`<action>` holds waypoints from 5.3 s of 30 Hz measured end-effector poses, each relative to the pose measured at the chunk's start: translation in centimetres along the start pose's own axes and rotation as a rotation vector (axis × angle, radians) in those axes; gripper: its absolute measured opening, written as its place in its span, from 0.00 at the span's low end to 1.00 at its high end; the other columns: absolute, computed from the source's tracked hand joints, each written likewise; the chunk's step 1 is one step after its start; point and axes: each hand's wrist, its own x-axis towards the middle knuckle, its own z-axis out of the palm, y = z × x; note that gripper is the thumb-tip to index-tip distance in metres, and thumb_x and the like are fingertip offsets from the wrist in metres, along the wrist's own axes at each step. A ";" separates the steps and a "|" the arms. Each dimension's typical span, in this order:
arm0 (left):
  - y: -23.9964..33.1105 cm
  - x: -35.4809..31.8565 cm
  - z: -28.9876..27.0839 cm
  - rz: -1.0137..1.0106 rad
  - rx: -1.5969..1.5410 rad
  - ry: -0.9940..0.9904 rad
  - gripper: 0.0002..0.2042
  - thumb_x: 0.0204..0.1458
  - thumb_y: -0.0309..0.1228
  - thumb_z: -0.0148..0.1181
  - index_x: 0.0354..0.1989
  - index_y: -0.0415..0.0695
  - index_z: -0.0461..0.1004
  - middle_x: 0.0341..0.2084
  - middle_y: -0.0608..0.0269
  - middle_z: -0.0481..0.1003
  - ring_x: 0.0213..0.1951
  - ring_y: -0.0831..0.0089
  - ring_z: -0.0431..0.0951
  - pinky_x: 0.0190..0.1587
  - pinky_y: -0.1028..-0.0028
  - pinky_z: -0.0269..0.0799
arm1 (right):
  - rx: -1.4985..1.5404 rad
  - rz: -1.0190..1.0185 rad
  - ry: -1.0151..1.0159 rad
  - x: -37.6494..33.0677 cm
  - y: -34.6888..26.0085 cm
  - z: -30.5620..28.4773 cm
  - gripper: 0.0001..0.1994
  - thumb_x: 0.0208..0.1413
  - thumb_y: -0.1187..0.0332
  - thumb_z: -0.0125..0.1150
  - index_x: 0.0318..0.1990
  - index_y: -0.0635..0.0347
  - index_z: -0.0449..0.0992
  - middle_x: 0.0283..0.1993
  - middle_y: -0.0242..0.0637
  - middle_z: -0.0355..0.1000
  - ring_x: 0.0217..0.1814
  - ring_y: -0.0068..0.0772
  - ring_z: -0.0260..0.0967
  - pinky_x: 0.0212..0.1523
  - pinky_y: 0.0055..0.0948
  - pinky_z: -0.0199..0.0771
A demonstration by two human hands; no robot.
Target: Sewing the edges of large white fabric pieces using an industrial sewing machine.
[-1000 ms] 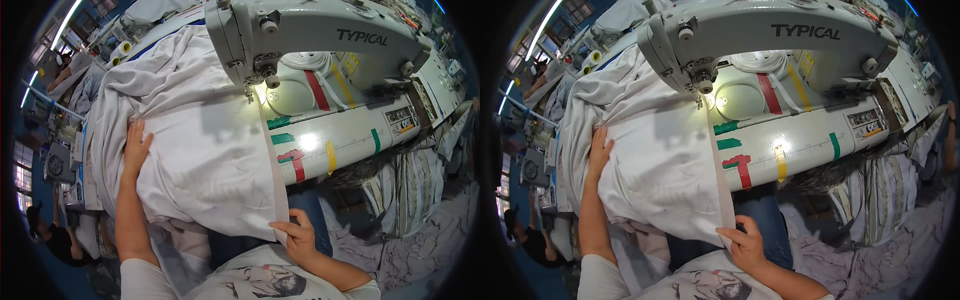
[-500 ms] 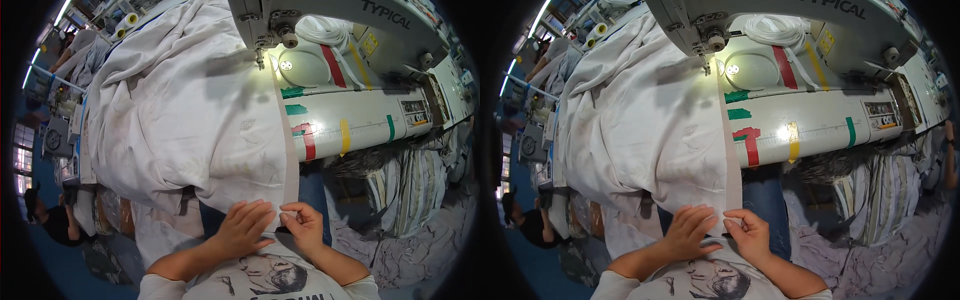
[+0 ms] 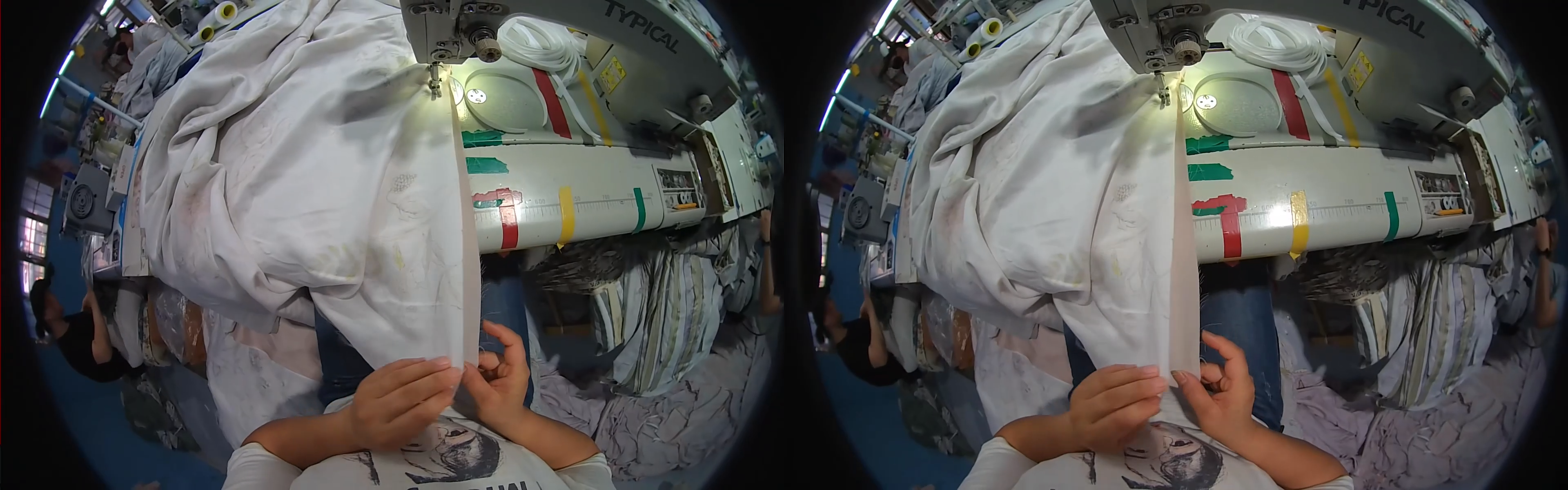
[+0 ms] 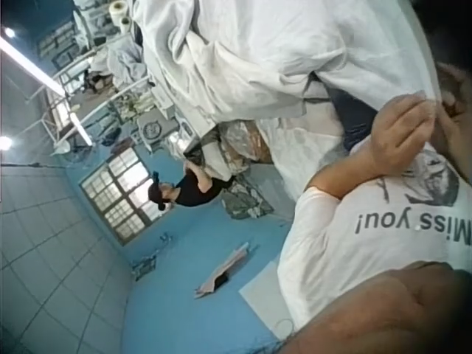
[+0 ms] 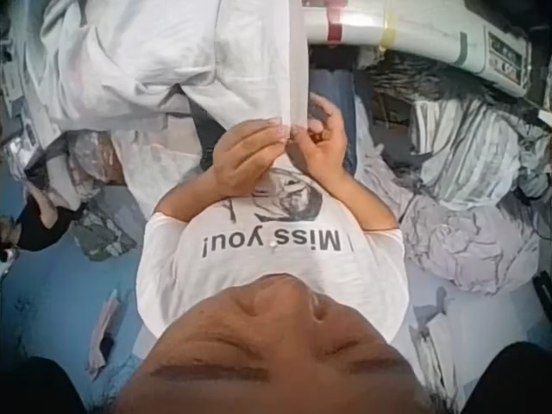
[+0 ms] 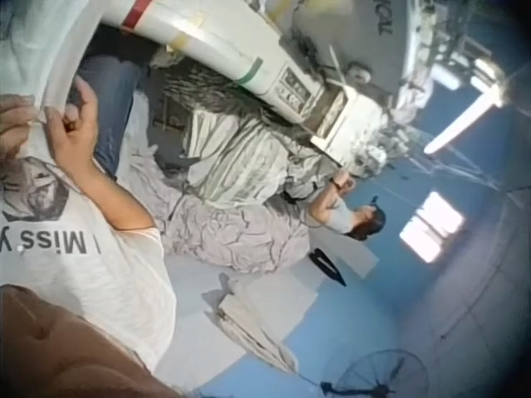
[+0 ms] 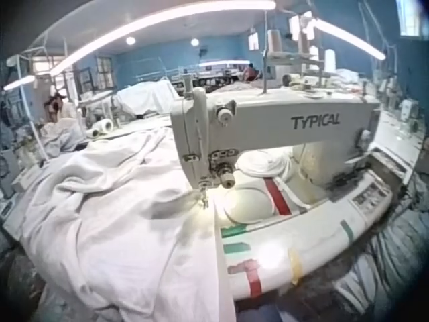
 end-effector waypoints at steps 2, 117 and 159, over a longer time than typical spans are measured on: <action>0.4 0.6 0.8 0.038 0.058 -0.055 0.07 0.40 0.22 0.62 0.29 0.37 0.74 0.38 0.51 0.78 0.38 0.60 0.80 0.40 0.67 0.78 | 0.028 -0.075 -0.032 -0.5 -0.3 -0.1 0.30 0.55 0.83 0.55 0.64 0.65 0.50 0.37 0.44 0.76 0.38 0.22 0.74 0.40 0.20 0.71; -23.6 20.1 -8.3 -0.156 0.149 -0.443 0.19 0.46 0.29 0.62 0.48 0.42 0.70 0.49 0.50 0.70 0.53 0.54 0.68 0.57 0.54 0.60 | -1.258 -0.759 -0.169 22.4 -10.9 1.9 0.10 0.43 0.79 0.61 0.36 0.62 0.78 0.43 0.39 0.77 0.50 0.39 0.75 0.55 0.42 0.71; -20.8 20.4 -6.0 0.315 0.284 -0.316 0.04 0.48 0.25 0.59 0.30 0.38 0.74 0.24 0.66 0.63 0.23 0.75 0.67 0.21 0.74 0.65 | -1.371 -0.863 0.090 25.0 -14.0 -3.7 0.12 0.30 0.70 0.68 0.22 0.61 0.70 0.28 0.43 0.71 0.34 0.48 0.70 0.42 0.42 0.69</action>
